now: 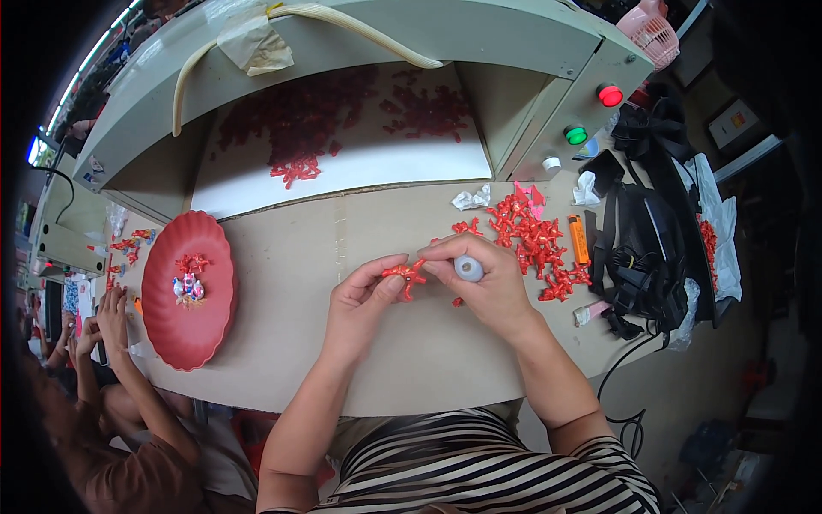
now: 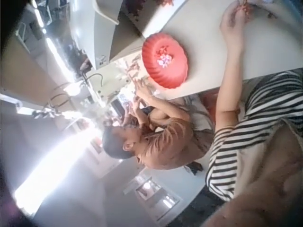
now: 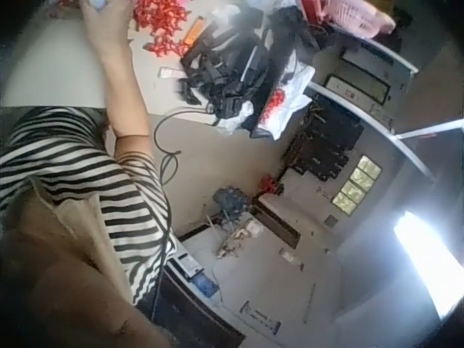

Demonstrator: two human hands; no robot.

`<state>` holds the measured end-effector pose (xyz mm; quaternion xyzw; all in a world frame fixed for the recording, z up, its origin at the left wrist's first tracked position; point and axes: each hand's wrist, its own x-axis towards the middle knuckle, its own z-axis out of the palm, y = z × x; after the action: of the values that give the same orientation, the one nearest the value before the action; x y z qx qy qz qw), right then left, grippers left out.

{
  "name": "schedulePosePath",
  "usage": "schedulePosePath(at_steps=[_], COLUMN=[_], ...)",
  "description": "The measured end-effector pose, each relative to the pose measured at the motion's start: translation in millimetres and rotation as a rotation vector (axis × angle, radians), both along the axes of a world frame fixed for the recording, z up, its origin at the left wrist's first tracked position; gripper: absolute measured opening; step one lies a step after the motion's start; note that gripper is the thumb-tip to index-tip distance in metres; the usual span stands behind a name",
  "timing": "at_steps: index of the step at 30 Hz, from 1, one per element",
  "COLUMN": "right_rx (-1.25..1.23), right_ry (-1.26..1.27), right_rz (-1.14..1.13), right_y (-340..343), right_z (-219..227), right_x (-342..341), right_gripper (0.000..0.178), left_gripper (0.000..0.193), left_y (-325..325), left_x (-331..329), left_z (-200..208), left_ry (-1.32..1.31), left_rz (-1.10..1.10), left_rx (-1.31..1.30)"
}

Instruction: The person assembles small red plastic parts by hand, applying glue from a squeeze bottle to join them.

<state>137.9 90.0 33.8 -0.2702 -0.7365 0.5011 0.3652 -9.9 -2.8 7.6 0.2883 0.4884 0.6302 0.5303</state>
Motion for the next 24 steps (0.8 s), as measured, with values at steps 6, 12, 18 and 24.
schedulePosePath(at_steps=[6, 12, 18, 24], right_rx=[0.062, 0.056, 0.147, 0.205], right_ry=[-0.043, -0.055, -0.031, -0.024], right_rz=[0.026, 0.04, 0.08, 0.085], right_y=[1.4, 0.9, 5.0, 4.6], right_z=[0.9, 4.2, 1.1, 0.2], right_x=[1.9, 1.4, 2.3, 1.1], right_gripper=[0.012, 0.018, 0.017, 0.016], left_gripper=[0.027, 0.027, 0.027, 0.02], left_y=[-0.1, -0.9, 0.0, -0.4], left_x=[0.9, -1.3, -1.5, -3.7], left_z=[1.1, -0.6, 3.2, 0.4], left_ry=[-0.025, -0.029, -0.088, -0.197], left_rz=[0.01, -0.007, -0.025, -0.019], left_rx=[-0.018, -0.023, -0.038, -0.013])
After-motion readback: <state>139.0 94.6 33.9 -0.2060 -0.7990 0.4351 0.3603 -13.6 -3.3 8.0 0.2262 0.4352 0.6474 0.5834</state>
